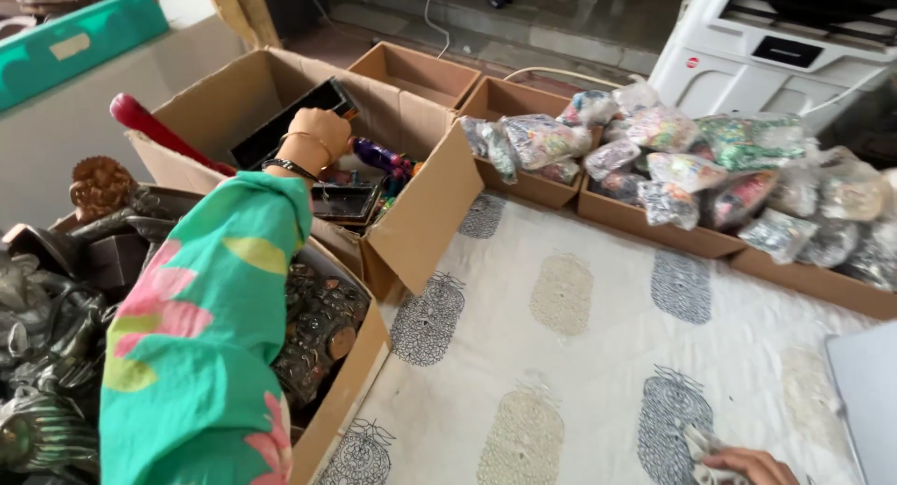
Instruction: Cleaning a decorative elephant figurine with a cloth and adhesive tape.
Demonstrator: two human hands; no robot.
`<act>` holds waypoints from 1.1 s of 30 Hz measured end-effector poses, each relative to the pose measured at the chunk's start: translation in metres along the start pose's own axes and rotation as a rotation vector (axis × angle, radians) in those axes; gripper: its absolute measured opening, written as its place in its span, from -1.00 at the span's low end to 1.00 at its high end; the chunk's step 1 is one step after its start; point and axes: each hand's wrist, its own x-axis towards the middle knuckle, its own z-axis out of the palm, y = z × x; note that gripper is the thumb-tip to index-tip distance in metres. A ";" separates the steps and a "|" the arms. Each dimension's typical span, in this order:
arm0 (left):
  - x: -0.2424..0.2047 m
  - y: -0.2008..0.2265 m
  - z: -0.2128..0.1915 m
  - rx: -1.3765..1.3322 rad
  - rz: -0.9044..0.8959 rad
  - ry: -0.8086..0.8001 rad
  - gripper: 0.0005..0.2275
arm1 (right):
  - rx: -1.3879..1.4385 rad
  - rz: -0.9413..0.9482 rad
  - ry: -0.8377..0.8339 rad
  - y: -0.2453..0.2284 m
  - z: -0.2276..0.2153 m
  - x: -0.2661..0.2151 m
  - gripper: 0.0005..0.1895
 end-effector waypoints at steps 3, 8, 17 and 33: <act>-0.018 0.009 -0.046 0.230 0.211 0.361 -0.68 | -0.154 0.085 0.203 -0.116 -0.020 0.003 -0.67; -0.098 0.038 -0.164 0.443 0.459 0.752 -0.91 | -0.003 0.318 0.178 -0.258 -0.067 0.015 -0.76; -0.212 0.178 -0.230 0.267 0.768 1.197 -0.67 | -0.082 0.075 0.231 -0.303 -0.087 0.008 -0.72; -0.267 0.351 -0.087 -0.390 1.095 0.714 -0.82 | -0.102 0.086 0.404 -0.315 -0.093 0.006 -0.71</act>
